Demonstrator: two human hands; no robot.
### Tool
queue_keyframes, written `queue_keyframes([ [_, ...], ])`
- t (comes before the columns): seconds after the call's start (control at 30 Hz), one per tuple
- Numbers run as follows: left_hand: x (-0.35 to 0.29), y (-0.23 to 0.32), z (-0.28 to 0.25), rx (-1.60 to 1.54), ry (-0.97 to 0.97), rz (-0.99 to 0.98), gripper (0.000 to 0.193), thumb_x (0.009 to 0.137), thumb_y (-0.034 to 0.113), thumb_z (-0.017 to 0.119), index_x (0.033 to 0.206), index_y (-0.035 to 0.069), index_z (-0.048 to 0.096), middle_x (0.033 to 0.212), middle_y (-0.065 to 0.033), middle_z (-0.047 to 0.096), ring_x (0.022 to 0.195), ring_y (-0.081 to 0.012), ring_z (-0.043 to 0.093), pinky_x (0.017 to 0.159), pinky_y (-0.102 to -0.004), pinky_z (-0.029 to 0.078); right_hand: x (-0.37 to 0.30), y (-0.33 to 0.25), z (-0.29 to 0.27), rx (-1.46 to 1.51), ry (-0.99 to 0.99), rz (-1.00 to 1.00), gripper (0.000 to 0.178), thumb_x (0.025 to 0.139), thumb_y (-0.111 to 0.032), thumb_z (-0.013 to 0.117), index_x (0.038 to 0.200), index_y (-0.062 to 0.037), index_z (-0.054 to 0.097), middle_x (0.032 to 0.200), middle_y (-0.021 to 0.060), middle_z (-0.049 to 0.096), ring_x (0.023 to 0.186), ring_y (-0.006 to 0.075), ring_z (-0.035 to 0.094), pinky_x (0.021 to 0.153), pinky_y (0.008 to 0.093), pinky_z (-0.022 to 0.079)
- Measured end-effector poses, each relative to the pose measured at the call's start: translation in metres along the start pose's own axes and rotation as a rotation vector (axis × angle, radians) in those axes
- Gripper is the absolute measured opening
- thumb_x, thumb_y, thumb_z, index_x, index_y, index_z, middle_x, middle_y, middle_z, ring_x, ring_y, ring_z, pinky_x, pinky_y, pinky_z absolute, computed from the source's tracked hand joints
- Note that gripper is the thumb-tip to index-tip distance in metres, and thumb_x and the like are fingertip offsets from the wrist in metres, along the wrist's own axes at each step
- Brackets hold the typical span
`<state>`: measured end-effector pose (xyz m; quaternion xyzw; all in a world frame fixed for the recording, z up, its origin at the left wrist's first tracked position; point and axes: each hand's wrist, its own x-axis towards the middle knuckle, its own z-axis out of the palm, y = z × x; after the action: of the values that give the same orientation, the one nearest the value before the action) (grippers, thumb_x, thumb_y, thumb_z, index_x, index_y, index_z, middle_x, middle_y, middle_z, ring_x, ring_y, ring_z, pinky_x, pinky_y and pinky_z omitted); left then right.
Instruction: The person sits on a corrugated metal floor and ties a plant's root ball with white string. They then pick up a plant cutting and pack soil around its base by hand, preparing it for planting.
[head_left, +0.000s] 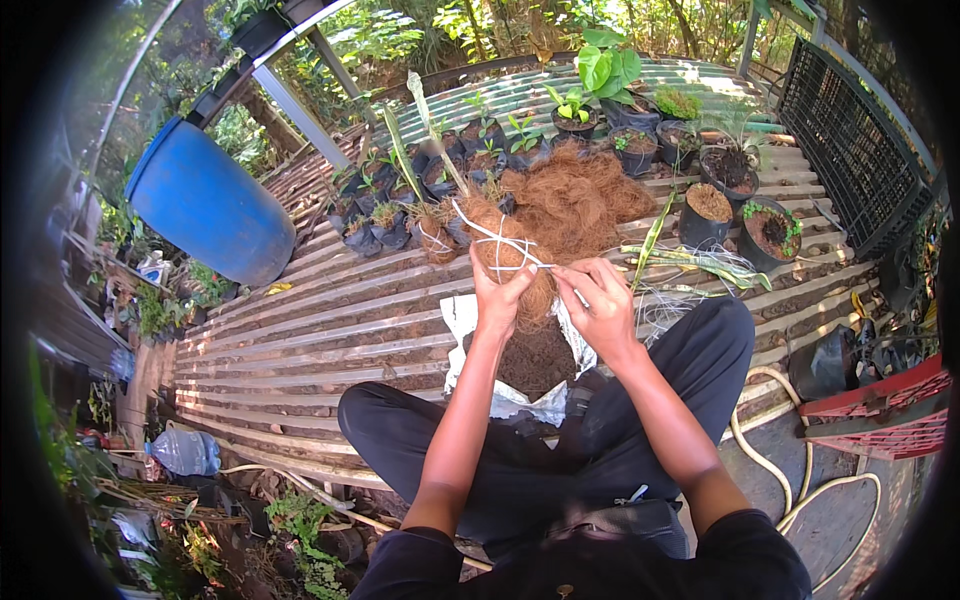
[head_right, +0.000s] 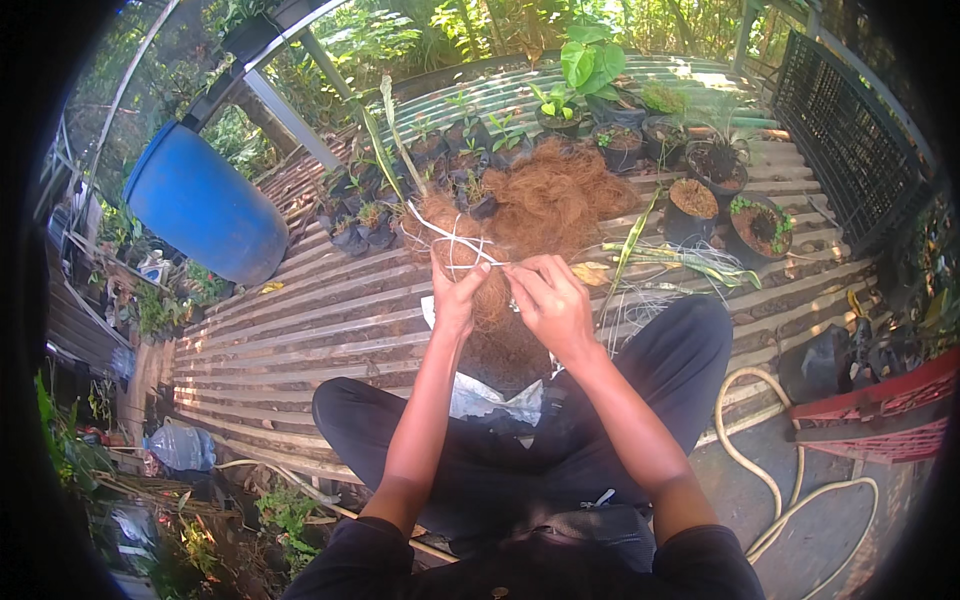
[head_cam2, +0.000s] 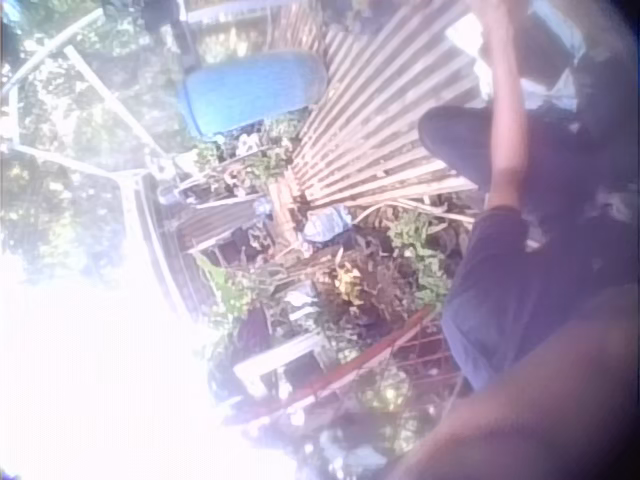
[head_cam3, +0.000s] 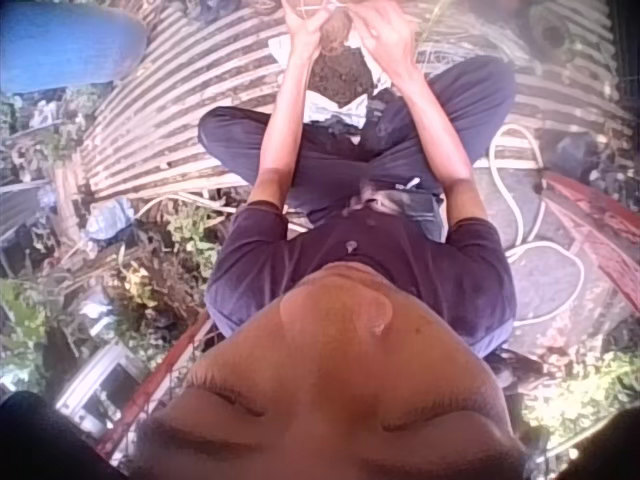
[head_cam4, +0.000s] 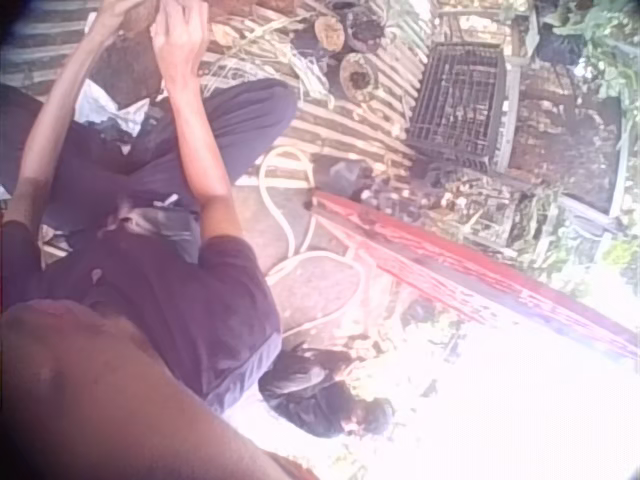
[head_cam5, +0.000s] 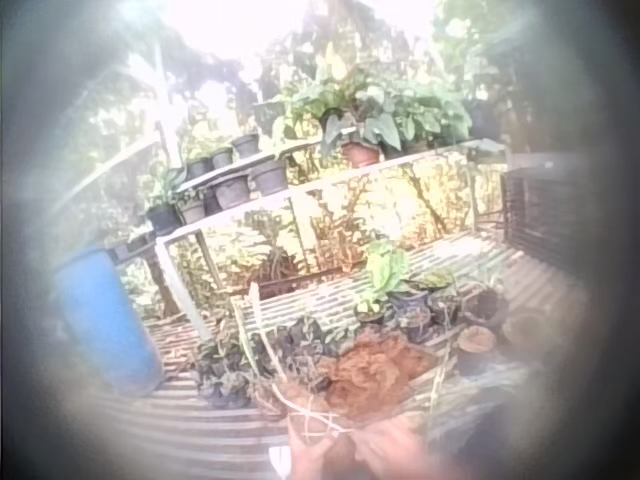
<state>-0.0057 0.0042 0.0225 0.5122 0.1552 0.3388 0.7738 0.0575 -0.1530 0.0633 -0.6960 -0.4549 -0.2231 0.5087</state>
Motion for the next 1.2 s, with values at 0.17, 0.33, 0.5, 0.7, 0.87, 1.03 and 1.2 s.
queue_keyframes([
  [0.17,0.000,-0.001,-0.001,-0.006,-0.021,-0.012,0.112,0.073,-0.005,0.077,0.155,0.002,0.002,0.138,-0.0183,0.044,0.116,-0.0246,0.057,0.097,-0.0362,0.052,-0.003,0.004,0.009,0.004,-0.039,0.018,0.021,0.079,0.000,0.073,0.100,-0.0030,0.072,0.089,0.0103,0.065,0.082,0.0280,0.065,0.069,0.0371,0.054],
  [0.33,-0.001,0.001,0.001,0.048,-0.010,0.021,0.108,0.072,-0.006,0.077,0.154,0.001,0.006,0.134,-0.0168,0.046,0.114,-0.0235,0.058,0.096,-0.0356,0.052,-0.009,0.007,0.013,0.057,-0.071,0.091,0.022,0.080,0.000,0.072,0.102,-0.0028,0.071,0.090,0.0125,0.066,0.079,0.0297,0.067,0.069,0.0377,0.055],
  [0.5,-0.002,0.003,0.003,0.103,-0.032,0.060,0.104,0.073,-0.006,0.076,0.153,0.004,0.012,0.130,-0.0139,0.049,0.112,-0.0225,0.058,0.095,-0.0354,0.053,-0.009,0.005,0.011,0.086,-0.070,0.125,0.021,0.082,-0.001,0.071,0.102,-0.0020,0.071,0.090,0.0134,0.066,0.079,0.0301,0.068,0.068,0.0373,0.055],
  [0.7,-0.004,0.001,0.003,0.010,-0.041,0.031,0.104,0.073,-0.005,0.077,0.154,0.006,0.011,0.131,-0.0135,0.050,0.113,-0.0229,0.058,0.097,-0.0366,0.051,-0.001,0.011,0.003,0.142,-0.095,0.117,0.019,0.083,-0.001,0.071,0.102,-0.0016,0.070,0.090,0.0127,0.066,0.078,0.0301,0.068,0.068,0.0369,0.054],
  [0.87,-0.006,0.001,0.004,0.012,-0.050,0.007,0.105,0.074,-0.005,0.077,0.155,0.006,0.010,0.132,-0.0139,0.049,0.114,-0.0234,0.058,0.099,-0.0372,0.050,-0.002,0.012,0.004,0.147,-0.096,0.141,0.015,0.083,-0.003,0.071,0.098,-0.0022,0.070,0.091,0.0114,0.066,0.077,0.0296,0.068,0.066,0.0371,0.054],
  [1.03,-0.005,-0.001,0.002,-0.013,-0.085,-0.020,0.105,0.074,-0.005,0.076,0.155,0.004,0.009,0.133,-0.0149,0.049,0.116,-0.0239,0.057,0.098,-0.0369,0.049,-0.005,0.012,0.003,0.074,-0.093,0.085,0.015,0.084,-0.007,0.071,0.098,-0.0031,0.069,0.093,0.0102,0.066,0.076,0.0298,0.068,0.066,0.0381,0.055],
  [1.2,-0.003,-0.002,0.001,-0.006,-0.033,-0.031,0.105,0.073,-0.004,0.077,0.154,0.003,0.010,0.133,-0.0150,0.049,0.116,-0.0238,0.057,0.098,-0.0372,0.049,-0.004,0.011,0.001,0.060,-0.225,0.115,0.014,0.085,-0.004,0.068,0.099,-0.0019,0.067,0.096,0.0116,0.064,0.078,0.0342,0.066,0.066,0.0418,0.054],
])
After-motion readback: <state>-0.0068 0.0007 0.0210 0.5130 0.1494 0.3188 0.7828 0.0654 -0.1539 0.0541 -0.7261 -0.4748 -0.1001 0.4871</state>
